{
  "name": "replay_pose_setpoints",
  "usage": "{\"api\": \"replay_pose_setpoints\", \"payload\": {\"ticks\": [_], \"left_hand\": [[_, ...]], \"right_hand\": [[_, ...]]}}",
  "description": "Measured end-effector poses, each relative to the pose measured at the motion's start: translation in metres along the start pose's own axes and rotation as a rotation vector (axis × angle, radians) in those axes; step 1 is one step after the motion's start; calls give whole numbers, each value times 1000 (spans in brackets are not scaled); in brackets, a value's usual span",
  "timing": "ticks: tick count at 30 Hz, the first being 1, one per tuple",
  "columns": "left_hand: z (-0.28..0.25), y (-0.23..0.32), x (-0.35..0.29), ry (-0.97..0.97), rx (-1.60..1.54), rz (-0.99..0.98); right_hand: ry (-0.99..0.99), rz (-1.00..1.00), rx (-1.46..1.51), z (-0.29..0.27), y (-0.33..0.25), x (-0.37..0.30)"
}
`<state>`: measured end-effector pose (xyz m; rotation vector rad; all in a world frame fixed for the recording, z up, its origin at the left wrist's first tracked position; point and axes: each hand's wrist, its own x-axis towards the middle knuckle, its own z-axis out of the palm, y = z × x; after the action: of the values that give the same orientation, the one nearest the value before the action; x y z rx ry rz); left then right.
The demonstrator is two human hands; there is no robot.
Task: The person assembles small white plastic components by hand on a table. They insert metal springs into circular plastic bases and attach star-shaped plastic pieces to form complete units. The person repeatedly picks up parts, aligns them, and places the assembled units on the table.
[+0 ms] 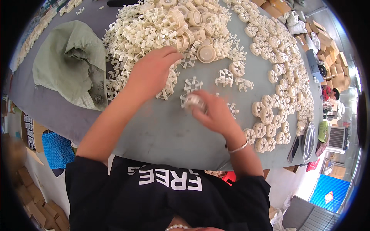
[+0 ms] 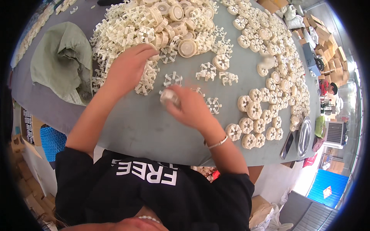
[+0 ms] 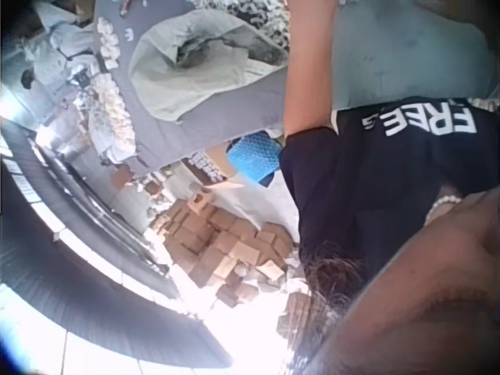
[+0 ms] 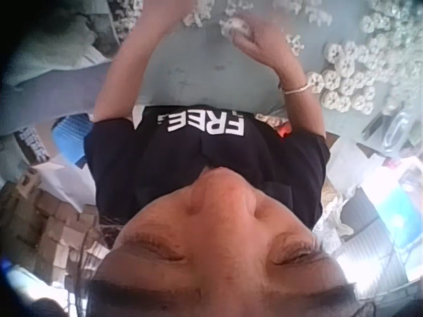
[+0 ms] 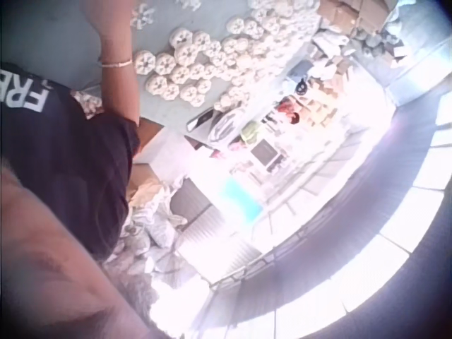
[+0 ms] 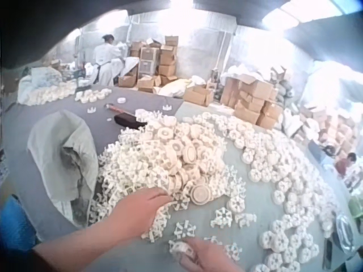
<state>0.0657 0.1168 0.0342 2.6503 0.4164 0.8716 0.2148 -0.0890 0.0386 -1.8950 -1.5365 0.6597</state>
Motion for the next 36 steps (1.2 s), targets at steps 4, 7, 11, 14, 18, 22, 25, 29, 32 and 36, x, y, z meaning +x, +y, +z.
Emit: {"api": "replay_pose_setpoints", "payload": {"ticks": [4, 7, 11, 14, 18, 22, 25, 29, 32, 36], "left_hand": [[18, -23, 27, -194, 214, 14], [4, -17, 46, -357, 294, 50], [-15, -1, 39, -170, 145, 130], [-47, 19, 10, -165, -155, -99], [-57, 20, -69, -153, -678, -455], [-46, 21, -129, -61, -1070, -839], [-44, 21, -146, -139, -1261, -1014], [-51, 19, -157, -28, -1426, -1107], [-57, 21, -166, 72, -1366, -1170], [-66, 22, -177, -305, -741, -1027]], "right_hand": [[-63, -50, 21, 6, 7, -3], [174, -1, -211, -18, 18, 38], [530, -162, -557, -41, 73, 115], [545, -242, -688, -37, 86, 129], [529, -336, -630, -41, 68, 89], [643, -277, -454, -42, 56, 43], [540, -217, -323, -46, 33, 14], [329, -285, -360, -34, 19, -37], [219, -365, -444, -12, 32, -72], [75, -353, -341, -3, 14, -92]]}}
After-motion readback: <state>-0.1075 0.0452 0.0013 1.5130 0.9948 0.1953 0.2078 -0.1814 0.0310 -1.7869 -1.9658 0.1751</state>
